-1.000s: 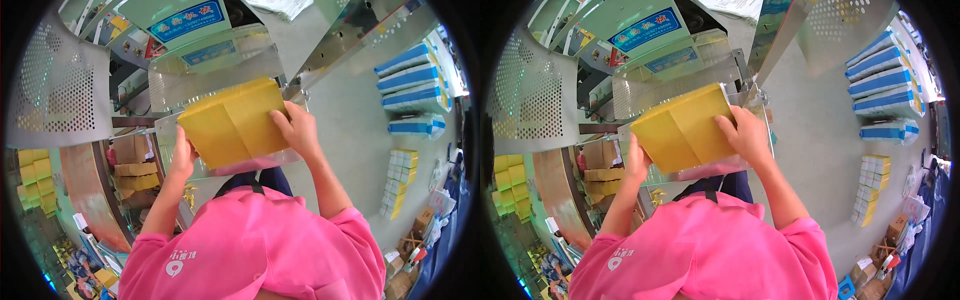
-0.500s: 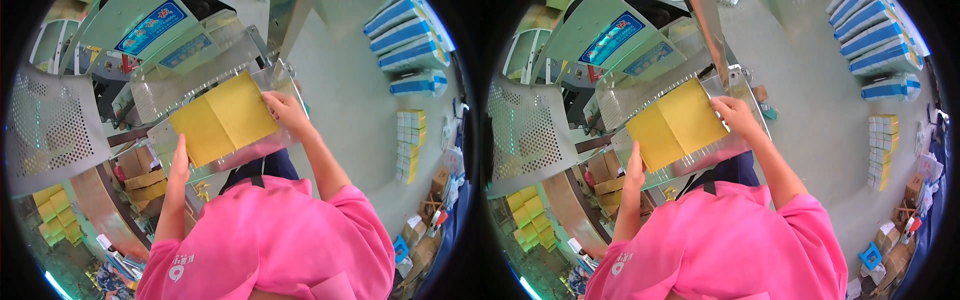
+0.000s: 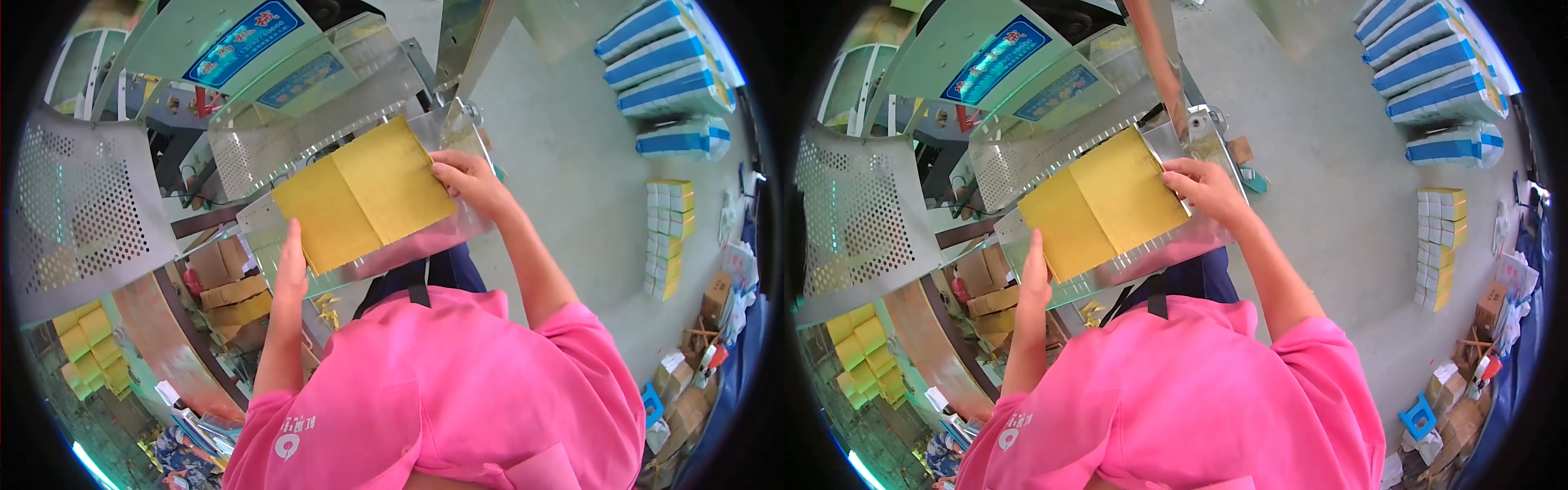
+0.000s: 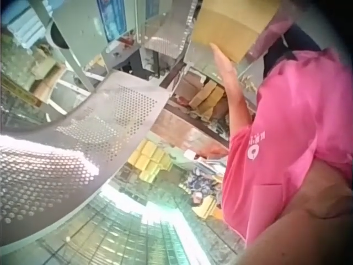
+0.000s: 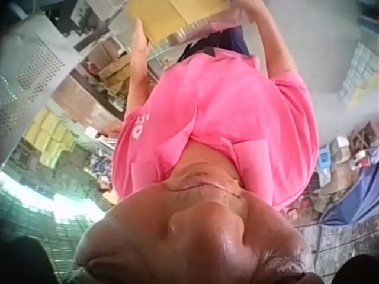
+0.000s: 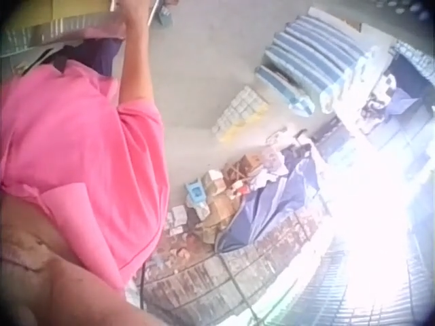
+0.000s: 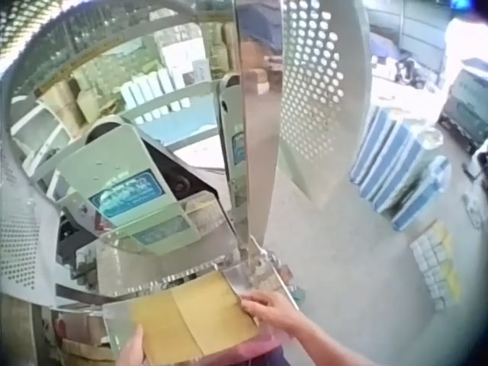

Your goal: Wrapping stacks of paper with elastic bands and weighing them on a digital scale in a factory setting.

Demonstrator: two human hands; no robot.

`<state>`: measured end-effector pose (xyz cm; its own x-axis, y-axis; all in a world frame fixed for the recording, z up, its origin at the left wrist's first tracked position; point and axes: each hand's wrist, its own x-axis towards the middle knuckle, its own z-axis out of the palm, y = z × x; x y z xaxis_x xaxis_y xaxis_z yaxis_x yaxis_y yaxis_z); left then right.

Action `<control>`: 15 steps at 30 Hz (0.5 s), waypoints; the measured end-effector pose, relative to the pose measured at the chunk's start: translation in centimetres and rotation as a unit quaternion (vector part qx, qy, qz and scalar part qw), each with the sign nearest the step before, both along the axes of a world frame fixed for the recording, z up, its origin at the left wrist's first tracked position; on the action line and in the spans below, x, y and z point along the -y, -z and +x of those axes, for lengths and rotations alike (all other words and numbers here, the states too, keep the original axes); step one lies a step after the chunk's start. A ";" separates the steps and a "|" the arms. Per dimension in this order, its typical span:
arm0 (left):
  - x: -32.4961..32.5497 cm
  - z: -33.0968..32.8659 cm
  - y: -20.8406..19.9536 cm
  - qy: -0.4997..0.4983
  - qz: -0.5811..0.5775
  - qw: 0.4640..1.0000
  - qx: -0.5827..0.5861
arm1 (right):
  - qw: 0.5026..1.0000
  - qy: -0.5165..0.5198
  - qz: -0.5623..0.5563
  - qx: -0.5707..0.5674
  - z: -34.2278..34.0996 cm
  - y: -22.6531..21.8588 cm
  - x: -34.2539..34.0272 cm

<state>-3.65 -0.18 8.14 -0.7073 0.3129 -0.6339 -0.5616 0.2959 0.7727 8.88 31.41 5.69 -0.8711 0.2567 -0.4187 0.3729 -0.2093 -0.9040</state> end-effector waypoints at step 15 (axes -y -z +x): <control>2.4 0.2 5.8 -0.128 0.055 0.990 -0.030 | 0.994 0.104 -0.015 -0.029 -1.1 2.0 1.9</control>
<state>-3.43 -2.59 2.37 -0.8077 0.1843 -0.5601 -0.5591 0.0623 0.8268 7.77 29.52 3.70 -0.8233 0.4211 -0.3805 0.2671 -0.3041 -0.9144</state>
